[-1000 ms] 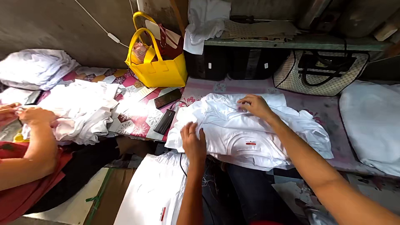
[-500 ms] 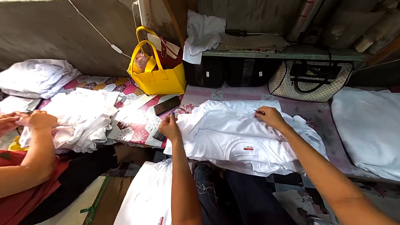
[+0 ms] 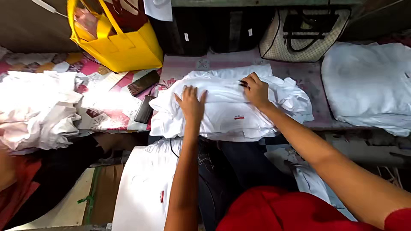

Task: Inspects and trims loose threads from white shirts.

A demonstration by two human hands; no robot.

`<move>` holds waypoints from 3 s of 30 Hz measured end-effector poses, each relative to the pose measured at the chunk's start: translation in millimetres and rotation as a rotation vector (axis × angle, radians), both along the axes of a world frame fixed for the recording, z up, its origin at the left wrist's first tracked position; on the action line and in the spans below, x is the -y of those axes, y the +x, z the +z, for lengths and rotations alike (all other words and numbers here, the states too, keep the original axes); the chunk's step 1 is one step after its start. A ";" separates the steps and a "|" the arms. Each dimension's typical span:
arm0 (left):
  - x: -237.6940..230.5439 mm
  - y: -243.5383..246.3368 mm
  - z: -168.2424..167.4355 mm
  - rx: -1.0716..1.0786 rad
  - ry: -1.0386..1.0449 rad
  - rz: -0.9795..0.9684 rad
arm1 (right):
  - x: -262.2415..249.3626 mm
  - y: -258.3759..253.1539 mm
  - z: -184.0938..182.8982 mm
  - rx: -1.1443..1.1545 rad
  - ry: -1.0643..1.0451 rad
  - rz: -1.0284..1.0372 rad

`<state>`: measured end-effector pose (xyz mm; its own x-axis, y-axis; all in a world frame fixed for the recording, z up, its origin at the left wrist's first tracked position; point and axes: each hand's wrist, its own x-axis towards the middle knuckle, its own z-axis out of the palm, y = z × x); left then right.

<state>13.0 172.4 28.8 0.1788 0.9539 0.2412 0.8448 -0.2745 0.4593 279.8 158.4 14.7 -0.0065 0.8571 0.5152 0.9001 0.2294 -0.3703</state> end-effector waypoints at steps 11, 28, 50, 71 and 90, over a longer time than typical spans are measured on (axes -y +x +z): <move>147.2 28.3 -55.7 0.384 0.048 0.281 | 83.4 -52.7 -20.7 -0.042 -0.137 0.308; 139.8 33.9 -66.3 1.023 -0.209 0.245 | 12.0 -73.8 -8.2 -0.795 -0.878 0.425; 199.4 1.4 -39.4 0.822 -0.788 0.255 | 16.3 -71.8 -21.0 -0.703 -0.699 0.483; 148.6 6.2 -26.9 0.818 -0.461 0.145 | 139.4 -70.5 35.8 -0.760 -1.005 0.418; 157.5 3.5 -35.4 0.819 -0.414 0.252 | 136.4 -75.7 18.5 -1.109 -1.200 0.341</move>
<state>16.5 14.9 -6.6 -0.1187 0.9791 -0.1652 0.2294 0.1889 0.9548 204.1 22.1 33.2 -0.3693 0.7788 -0.5071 0.0700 -0.5208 -0.8508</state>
